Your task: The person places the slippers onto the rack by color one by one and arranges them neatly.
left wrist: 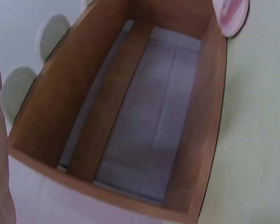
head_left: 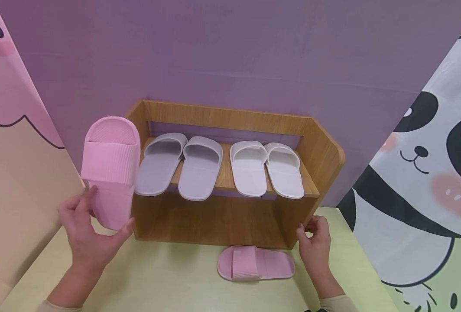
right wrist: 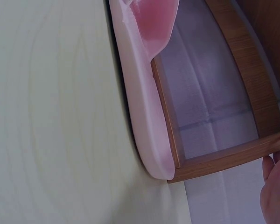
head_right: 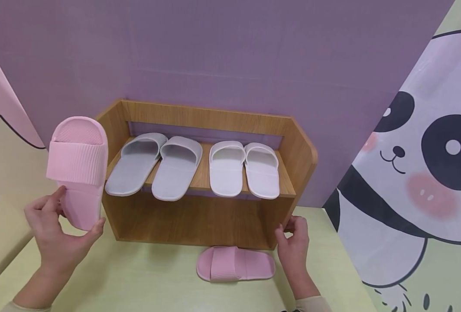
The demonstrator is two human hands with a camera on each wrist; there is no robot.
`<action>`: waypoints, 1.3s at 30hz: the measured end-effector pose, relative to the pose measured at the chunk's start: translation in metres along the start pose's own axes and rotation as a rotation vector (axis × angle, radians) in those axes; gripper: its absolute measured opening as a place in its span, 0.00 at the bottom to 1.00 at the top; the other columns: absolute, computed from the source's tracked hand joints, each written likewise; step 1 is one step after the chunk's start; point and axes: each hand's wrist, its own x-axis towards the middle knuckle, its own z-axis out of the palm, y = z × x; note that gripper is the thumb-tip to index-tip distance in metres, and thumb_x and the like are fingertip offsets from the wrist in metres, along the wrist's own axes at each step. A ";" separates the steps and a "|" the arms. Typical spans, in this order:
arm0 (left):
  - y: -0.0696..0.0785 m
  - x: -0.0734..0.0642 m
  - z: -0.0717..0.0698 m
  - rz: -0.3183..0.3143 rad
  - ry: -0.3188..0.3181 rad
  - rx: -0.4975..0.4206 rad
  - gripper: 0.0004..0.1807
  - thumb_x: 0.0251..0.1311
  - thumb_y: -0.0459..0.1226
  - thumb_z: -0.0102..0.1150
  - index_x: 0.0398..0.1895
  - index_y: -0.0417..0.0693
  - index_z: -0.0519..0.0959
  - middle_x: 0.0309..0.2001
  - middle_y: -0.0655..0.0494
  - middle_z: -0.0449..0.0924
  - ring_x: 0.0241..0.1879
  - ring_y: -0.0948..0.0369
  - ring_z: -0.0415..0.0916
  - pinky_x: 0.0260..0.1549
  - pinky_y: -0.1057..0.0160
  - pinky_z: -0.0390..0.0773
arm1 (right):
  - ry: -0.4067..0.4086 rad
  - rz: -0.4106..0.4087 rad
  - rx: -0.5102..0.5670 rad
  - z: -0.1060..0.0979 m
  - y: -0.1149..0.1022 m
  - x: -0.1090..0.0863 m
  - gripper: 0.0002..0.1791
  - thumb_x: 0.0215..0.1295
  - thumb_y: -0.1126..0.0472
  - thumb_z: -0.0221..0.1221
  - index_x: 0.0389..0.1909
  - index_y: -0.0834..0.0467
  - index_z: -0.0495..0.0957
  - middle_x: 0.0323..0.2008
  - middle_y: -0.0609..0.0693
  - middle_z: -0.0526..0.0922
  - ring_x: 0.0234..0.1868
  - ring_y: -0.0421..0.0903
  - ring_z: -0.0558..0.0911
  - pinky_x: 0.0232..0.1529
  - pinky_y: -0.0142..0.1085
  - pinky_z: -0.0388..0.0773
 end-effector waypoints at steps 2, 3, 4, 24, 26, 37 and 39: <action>0.007 -0.002 0.004 0.009 -0.016 -0.018 0.52 0.54 0.67 0.73 0.63 0.28 0.78 0.49 0.40 0.71 0.57 0.67 0.60 0.46 0.73 0.62 | -0.001 -0.001 0.000 0.000 0.000 0.000 0.13 0.68 0.80 0.61 0.49 0.69 0.73 0.45 0.55 0.79 0.40 0.38 0.79 0.46 0.20 0.76; 0.010 -0.003 0.005 0.014 -0.025 -0.027 0.53 0.55 0.68 0.73 0.63 0.27 0.78 0.49 0.37 0.71 0.58 0.67 0.60 0.46 0.73 0.63 | -0.001 -0.001 0.002 0.000 0.000 0.000 0.13 0.68 0.80 0.61 0.49 0.69 0.73 0.45 0.55 0.79 0.40 0.38 0.79 0.46 0.20 0.76; 0.013 -0.004 0.007 0.021 -0.030 -0.034 0.53 0.56 0.68 0.73 0.62 0.26 0.78 0.48 0.35 0.70 0.58 0.67 0.60 0.46 0.72 0.63 | 0.000 -0.001 0.002 0.000 0.000 0.000 0.13 0.68 0.80 0.61 0.49 0.69 0.73 0.44 0.55 0.79 0.40 0.38 0.79 0.45 0.20 0.76; 0.009 -0.023 0.015 0.121 -0.266 -0.081 0.53 0.61 0.68 0.67 0.64 0.25 0.78 0.50 0.24 0.66 0.57 0.61 0.64 0.48 0.76 0.67 | 0.001 0.012 -0.002 0.001 0.001 0.000 0.13 0.69 0.80 0.61 0.50 0.68 0.74 0.44 0.54 0.80 0.41 0.38 0.79 0.46 0.21 0.76; 0.010 -0.025 0.016 0.134 -0.290 -0.087 0.52 0.61 0.67 0.67 0.65 0.25 0.78 0.50 0.25 0.66 0.57 0.59 0.65 0.50 0.76 0.68 | 0.001 0.011 -0.007 0.001 0.002 0.000 0.13 0.68 0.80 0.61 0.49 0.68 0.73 0.44 0.54 0.80 0.41 0.38 0.79 0.46 0.21 0.76; 0.011 -0.030 0.019 0.209 -0.413 -0.078 0.49 0.64 0.68 0.63 0.67 0.32 0.80 0.53 0.30 0.70 0.55 0.47 0.69 0.54 0.76 0.74 | -0.011 0.025 -0.019 0.001 0.002 0.000 0.13 0.70 0.78 0.61 0.51 0.66 0.73 0.45 0.53 0.79 0.42 0.39 0.79 0.47 0.21 0.76; 0.011 -0.031 0.020 0.227 -0.427 -0.085 0.48 0.65 0.67 0.62 0.68 0.32 0.80 0.53 0.30 0.70 0.54 0.47 0.71 0.54 0.75 0.74 | -0.009 0.022 -0.022 0.001 0.002 -0.001 0.13 0.70 0.78 0.61 0.51 0.66 0.73 0.45 0.53 0.79 0.42 0.39 0.79 0.47 0.21 0.76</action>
